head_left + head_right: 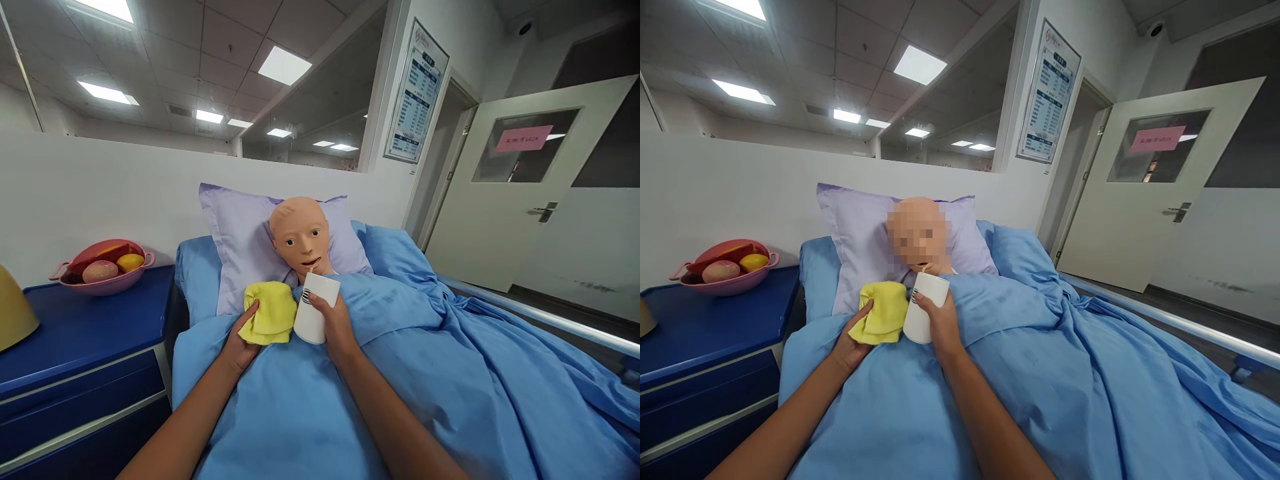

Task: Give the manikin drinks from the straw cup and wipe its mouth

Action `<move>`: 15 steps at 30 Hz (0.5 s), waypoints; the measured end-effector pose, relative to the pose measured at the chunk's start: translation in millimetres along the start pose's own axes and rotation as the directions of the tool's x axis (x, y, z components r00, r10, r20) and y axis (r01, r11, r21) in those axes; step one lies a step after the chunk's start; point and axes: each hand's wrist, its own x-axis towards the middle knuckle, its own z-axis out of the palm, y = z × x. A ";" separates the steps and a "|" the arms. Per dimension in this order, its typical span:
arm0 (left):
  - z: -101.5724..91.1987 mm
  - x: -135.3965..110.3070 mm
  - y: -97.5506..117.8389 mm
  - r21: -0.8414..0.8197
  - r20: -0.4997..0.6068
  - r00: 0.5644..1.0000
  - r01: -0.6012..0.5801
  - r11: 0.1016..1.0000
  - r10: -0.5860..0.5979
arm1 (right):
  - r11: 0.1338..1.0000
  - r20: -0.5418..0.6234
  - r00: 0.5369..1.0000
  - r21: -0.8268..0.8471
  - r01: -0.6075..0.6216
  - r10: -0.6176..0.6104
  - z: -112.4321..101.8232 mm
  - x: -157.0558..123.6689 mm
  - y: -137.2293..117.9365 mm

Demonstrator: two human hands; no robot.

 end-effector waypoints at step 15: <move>2.2 -0.1 0.3 -0.009 -0.060 0.998 0.005 1.000 -0.006 | 0.996 0.010 1.000 0.080 -0.025 0.024 -4.2 6.4 1.9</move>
